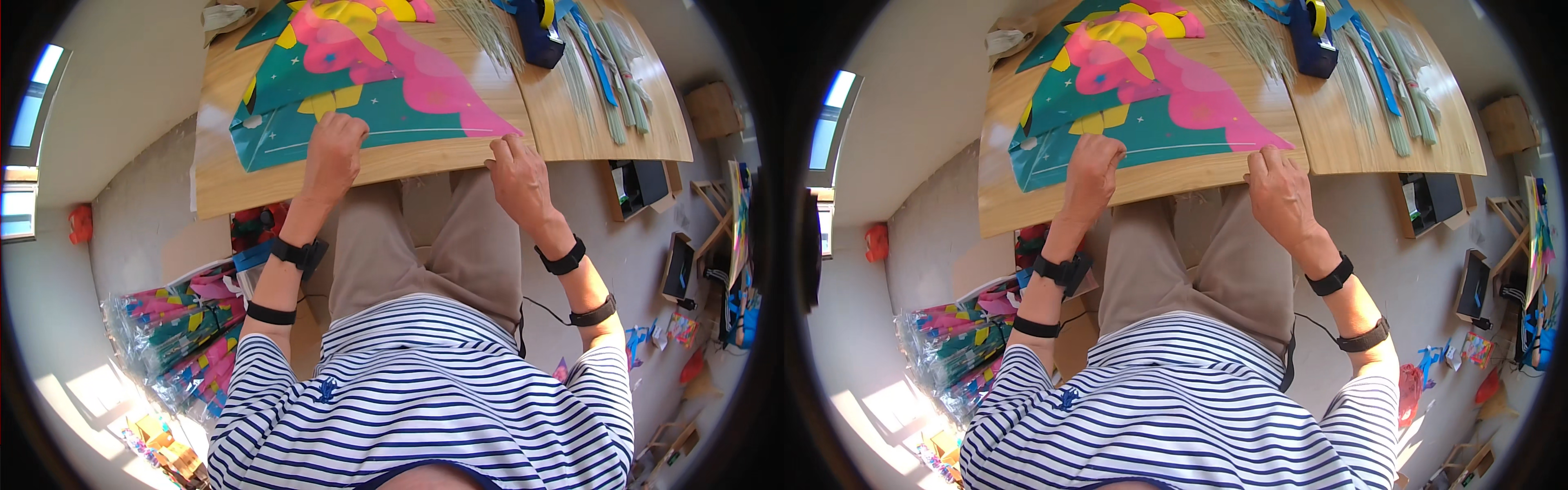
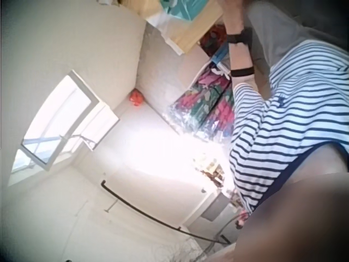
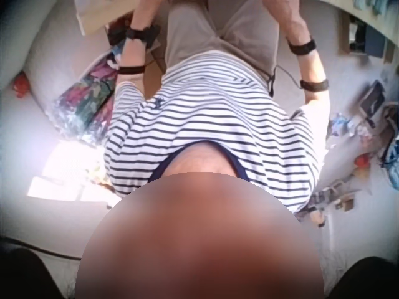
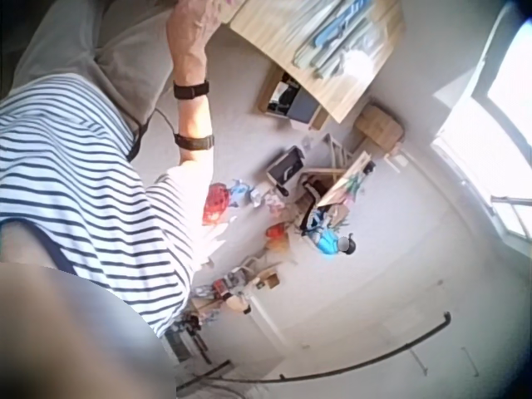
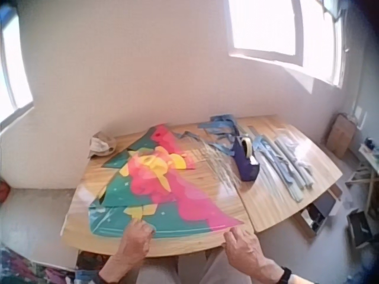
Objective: The recorder is assembling a kite by attaching strings and tape to the frame and plastic sail.
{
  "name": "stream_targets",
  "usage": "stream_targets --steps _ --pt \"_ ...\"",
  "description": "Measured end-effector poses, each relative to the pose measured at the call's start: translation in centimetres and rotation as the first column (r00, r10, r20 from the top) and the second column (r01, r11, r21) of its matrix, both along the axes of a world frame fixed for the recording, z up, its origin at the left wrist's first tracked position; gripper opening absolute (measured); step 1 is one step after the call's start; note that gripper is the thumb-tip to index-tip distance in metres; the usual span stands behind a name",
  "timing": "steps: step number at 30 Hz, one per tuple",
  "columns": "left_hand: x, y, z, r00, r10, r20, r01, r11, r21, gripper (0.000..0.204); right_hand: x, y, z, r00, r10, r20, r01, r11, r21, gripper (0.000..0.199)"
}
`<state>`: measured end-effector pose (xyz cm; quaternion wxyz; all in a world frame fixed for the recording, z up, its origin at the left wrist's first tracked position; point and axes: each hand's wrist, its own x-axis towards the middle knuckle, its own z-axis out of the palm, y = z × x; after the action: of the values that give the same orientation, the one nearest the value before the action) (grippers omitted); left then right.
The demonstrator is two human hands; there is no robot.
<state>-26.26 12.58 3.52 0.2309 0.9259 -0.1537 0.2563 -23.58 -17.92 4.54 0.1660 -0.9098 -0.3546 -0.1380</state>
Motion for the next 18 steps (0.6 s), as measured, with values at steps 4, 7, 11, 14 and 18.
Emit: stream_targets --steps 4,7,11,14,18 --pt "3.5 -1.5 -1.7 0.995 0.018 0.102 -0.019 1.000 0.017 0.006 -1.4 2.6 -1.8 0.991 -0.036 -0.130 0.039 0.999 0.015 0.051" --pt "4.8 -2.4 -4.2 0.990 0.008 0.143 -0.012 0.999 0.030 0.007 -2.3 5.9 -4.0 0.986 -0.018 -0.166 0.011 0.999 -0.044 0.064" --pt "4.8 -3.1 -6.4 0.995 -0.009 0.098 0.007 1.000 0.015 0.007 -2.5 7.8 -5.9 0.967 -0.070 -0.243 0.040 0.991 -0.127 0.079" --pt "4.3 -2.9 -7.0 0.997 0.006 0.083 -0.006 1.000 0.005 0.007 -2.7 7.8 -6.5 0.960 -0.109 -0.256 0.075 0.987 -0.140 0.080" --pt "4.3 -2.7 -7.1 0.997 0.025 0.077 -0.025 1.000 -0.011 0.007 -2.7 7.5 -6.3 0.958 -0.110 -0.264 0.073 0.986 -0.147 0.078"
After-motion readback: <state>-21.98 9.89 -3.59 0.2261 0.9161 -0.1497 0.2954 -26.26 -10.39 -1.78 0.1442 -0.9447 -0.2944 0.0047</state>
